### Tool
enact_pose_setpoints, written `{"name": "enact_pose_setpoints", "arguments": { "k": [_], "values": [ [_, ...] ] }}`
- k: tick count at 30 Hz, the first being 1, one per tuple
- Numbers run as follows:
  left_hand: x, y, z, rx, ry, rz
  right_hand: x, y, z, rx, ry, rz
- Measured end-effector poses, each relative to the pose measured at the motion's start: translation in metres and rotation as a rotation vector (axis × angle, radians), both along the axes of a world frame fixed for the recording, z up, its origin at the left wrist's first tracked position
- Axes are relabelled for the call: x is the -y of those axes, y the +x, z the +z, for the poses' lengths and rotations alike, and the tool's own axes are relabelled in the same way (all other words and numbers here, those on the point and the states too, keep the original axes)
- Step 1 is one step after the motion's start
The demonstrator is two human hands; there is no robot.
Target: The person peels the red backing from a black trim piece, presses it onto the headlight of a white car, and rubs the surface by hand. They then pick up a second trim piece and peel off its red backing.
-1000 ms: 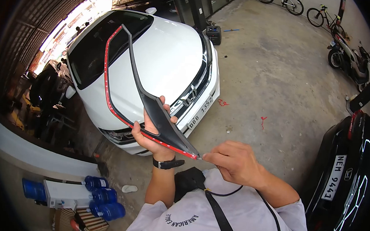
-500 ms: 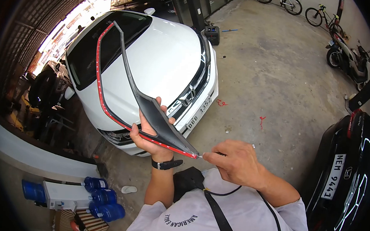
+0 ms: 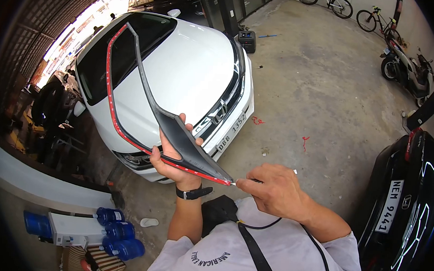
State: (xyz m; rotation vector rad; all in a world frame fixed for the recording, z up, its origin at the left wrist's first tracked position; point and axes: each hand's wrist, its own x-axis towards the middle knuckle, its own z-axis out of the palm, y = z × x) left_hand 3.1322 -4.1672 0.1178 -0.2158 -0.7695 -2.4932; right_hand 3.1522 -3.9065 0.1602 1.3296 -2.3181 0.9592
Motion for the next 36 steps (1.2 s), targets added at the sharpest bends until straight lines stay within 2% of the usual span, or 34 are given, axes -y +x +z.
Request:
{"name": "enact_pose_setpoints", "arguments": {
  "k": [36],
  "values": [
    [-0.0023, -0.0032, 0.0019, -0.010, -0.028, 0.023, 0.0003, -0.0014, -0.0010, 0.020, 0.023, -0.016]
  ]
}}
